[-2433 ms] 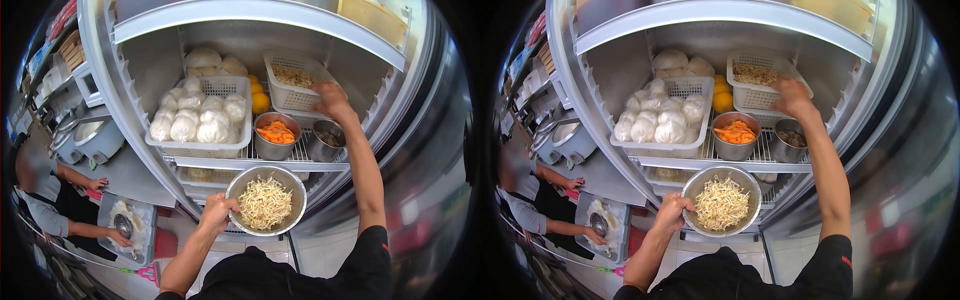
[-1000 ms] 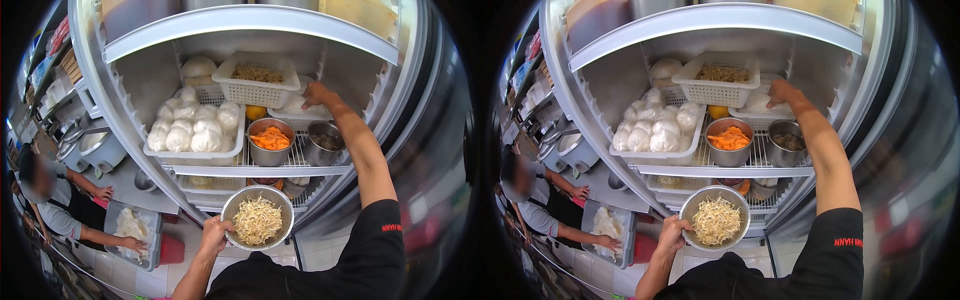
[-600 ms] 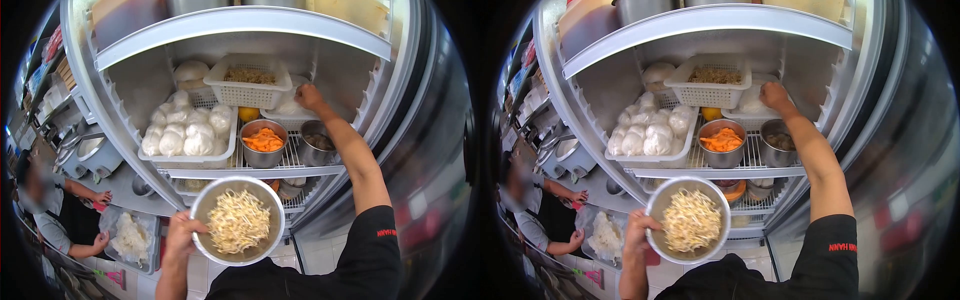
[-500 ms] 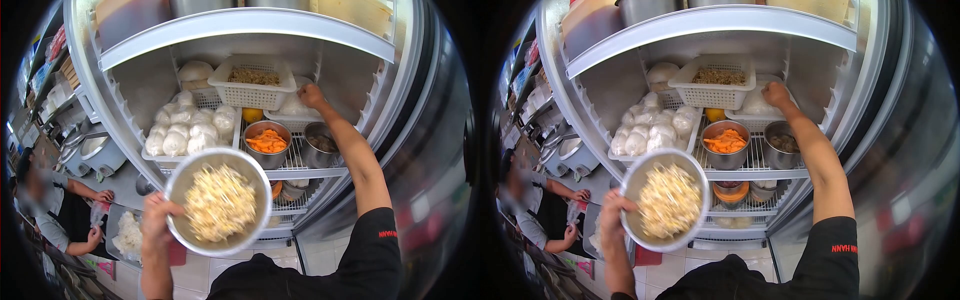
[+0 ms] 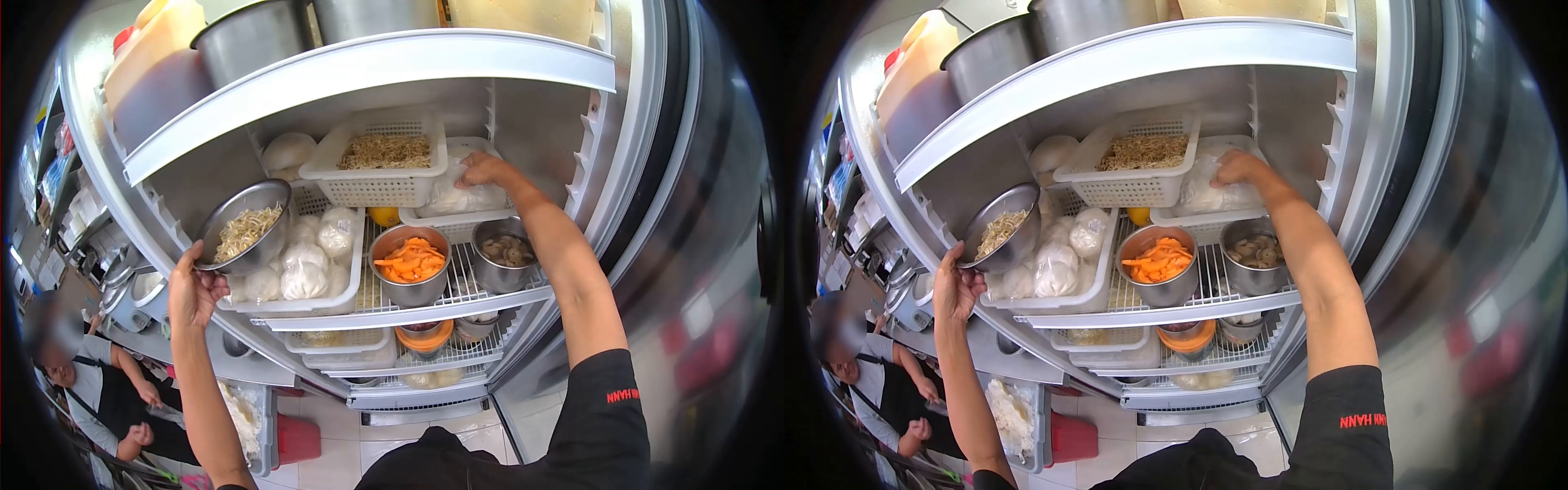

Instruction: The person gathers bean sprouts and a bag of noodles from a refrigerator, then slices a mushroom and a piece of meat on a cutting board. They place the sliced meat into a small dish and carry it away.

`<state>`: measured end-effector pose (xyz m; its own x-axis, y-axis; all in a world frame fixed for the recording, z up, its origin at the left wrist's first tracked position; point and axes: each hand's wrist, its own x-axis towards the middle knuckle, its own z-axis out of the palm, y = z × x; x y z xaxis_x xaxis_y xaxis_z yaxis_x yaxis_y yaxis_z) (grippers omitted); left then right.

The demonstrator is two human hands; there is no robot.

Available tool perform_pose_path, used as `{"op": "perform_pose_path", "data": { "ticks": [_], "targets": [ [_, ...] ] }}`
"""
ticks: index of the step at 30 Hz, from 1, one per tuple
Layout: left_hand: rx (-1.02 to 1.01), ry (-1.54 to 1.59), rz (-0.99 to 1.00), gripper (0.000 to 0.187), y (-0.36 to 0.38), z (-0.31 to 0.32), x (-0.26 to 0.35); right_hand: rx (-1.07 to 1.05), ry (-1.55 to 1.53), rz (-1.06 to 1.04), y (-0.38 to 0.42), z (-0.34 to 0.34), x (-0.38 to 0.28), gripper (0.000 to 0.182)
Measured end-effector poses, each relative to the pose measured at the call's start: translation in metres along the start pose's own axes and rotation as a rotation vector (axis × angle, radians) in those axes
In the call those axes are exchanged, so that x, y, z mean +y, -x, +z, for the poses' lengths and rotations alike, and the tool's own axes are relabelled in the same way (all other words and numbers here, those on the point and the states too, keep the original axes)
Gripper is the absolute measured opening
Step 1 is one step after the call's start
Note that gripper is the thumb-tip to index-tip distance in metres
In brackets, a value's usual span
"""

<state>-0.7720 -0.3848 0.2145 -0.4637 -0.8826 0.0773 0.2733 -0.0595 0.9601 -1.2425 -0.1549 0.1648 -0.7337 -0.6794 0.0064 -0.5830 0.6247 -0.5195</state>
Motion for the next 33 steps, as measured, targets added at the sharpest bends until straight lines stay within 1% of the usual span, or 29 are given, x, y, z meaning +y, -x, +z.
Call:
{"op": "perform_pose_path", "data": {
  "ticks": [2,3,4,6,7,9,10,11,12,14,15,17,18,19,20,21,22,24,25,27,28,30,31,33],
  "targets": [
    [0.009,-0.073,0.074,0.032,0.011,0.001,-0.001,0.020,-0.027,-0.004,-0.004,0.004,0.002,0.069],
    [0.066,-0.108,0.111,0.035,0.020,0.008,-0.001,0.043,-0.050,-0.014,-0.006,0.004,0.002,0.069],
    [0.064,-0.109,0.106,0.035,0.024,0.007,-0.001,0.041,-0.049,-0.009,-0.007,0.004,0.003,0.069],
    [0.229,-0.148,0.258,0.037,0.035,0.002,-0.003,0.029,-0.083,-0.026,-0.002,0.001,-0.001,0.067],
    [0.220,-0.151,0.256,0.037,0.051,0.001,-0.003,0.032,-0.087,-0.017,-0.001,-0.002,-0.004,0.067],
    [0.166,-0.138,0.691,0.033,0.090,0.016,-0.010,-0.110,-0.079,-0.013,-0.001,-0.006,-0.004,0.068],
    [0.161,-0.257,0.822,0.029,0.100,0.039,-0.025,-0.113,-0.075,-0.004,0.000,-0.006,-0.001,0.068],
    [0.166,-0.378,0.947,0.024,0.107,0.063,-0.041,0.011,0.030,-0.050,-0.002,-0.003,0.001,0.066],
    [0.205,-0.681,1.192,0.016,0.098,0.081,-0.046,0.129,0.136,-0.110,-0.004,0.003,-0.003,0.064],
    [0.256,-0.685,1.052,0.017,0.092,0.107,-0.055,0.087,0.184,-0.130,0.006,0.002,-0.010,0.062],
    [0.176,-0.709,1.084,0.017,0.093,0.112,-0.062,0.077,0.221,-0.115,0.006,0.000,-0.014,0.061],
    [-0.237,-0.656,1.128,0.017,0.104,0.149,-0.078,0.043,0.163,-0.092,0.003,0.001,-0.018,0.059],
    [-0.402,-0.678,1.104,0.016,0.109,0.174,-0.087,0.007,0.120,-0.059,0.004,0.000,-0.016,0.057],
    [-0.478,-0.804,1.076,0.015,0.105,0.197,-0.097,0.006,0.132,-0.055,0.002,0.000,-0.013,0.057],
    [-0.554,-0.929,1.050,0.018,0.096,0.219,-0.108,0.027,0.112,-0.090,-0.002,0.001,-0.010,0.054],
    [-0.608,-1.006,0.995,0.026,0.084,0.239,-0.120,0.051,0.090,-0.126,-0.006,-0.003,-0.009,0.050],
    [-0.663,-1.083,0.938,0.036,0.072,0.258,-0.130,0.058,0.098,-0.125,-0.008,-0.010,-0.009,0.050],
    [-0.702,-1.394,0.740,0.054,0.051,0.293,-0.135,0.020,-0.043,-0.066,-0.009,-0.021,-0.008,0.043],
    [-0.711,-1.392,0.746,0.054,0.040,0.306,-0.137,0.025,-0.046,-0.058,-0.009,-0.022,-0.007,0.043],
    [-0.767,-1.444,0.517,0.062,0.027,0.328,-0.141,0.057,0.050,-0.198,-0.005,-0.021,-0.007,0.044],
    [-0.785,-1.445,0.519,0.062,0.024,0.336,-0.143,0.060,0.045,-0.181,-0.003,-0.019,-0.008,0.044],
    [-0.805,-1.513,0.401,0.065,0.019,0.344,-0.146,0.142,-0.086,-0.085,-0.003,-0.011,-0.009,0.049],
    [-0.815,-1.509,0.340,0.068,0.016,0.346,-0.147,0.137,-0.088,-0.074,-0.003,-0.008,-0.009,0.049],
    [-0.802,-1.522,0.326,0.069,0.016,0.351,-0.147,0.208,0.009,-0.102,-0.013,-0.004,-0.005,0.055]
  ]
}}
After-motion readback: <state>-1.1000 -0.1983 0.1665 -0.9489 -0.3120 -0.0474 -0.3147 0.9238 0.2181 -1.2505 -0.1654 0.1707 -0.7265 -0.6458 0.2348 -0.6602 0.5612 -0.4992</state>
